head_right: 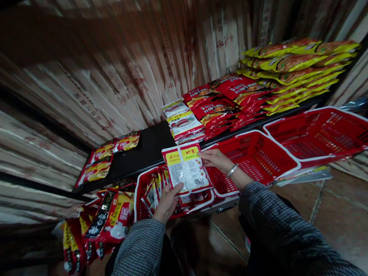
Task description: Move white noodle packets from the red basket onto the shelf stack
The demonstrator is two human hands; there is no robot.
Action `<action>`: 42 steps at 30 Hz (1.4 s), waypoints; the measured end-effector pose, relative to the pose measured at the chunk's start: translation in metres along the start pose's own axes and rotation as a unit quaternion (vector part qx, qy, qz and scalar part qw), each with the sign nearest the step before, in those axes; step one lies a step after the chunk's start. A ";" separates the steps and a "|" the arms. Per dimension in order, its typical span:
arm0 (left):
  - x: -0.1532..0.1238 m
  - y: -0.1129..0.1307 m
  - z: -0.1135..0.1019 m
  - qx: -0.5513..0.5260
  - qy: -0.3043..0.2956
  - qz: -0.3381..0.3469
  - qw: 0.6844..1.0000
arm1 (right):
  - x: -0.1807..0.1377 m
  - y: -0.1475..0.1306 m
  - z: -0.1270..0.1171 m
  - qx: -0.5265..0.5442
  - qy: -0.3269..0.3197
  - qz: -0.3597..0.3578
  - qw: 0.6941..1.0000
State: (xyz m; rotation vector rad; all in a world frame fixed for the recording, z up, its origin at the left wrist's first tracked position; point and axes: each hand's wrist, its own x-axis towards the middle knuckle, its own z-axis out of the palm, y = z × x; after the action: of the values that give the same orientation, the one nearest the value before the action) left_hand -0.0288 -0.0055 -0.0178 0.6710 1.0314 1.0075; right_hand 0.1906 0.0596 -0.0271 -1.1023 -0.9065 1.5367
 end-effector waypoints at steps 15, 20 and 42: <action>0.006 0.002 0.001 -0.021 0.023 0.028 0.999 | 0.002 0.010 0.010 0.006 0.035 -0.024 0.999; 0.006 0.002 0.006 -0.031 0.011 0.031 0.999 | 0.006 0.014 0.012 -0.033 0.070 -0.079 0.994; 0.010 0.009 0.004 -0.044 0.029 0.038 0.998 | -0.002 0.015 0.019 -0.040 0.035 -0.058 0.997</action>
State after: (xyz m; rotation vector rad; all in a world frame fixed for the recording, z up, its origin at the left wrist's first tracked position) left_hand -0.0269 0.0071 -0.0129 0.6155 1.0117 1.1384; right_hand 0.1678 0.0543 -0.0350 -1.1341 -0.9729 1.3693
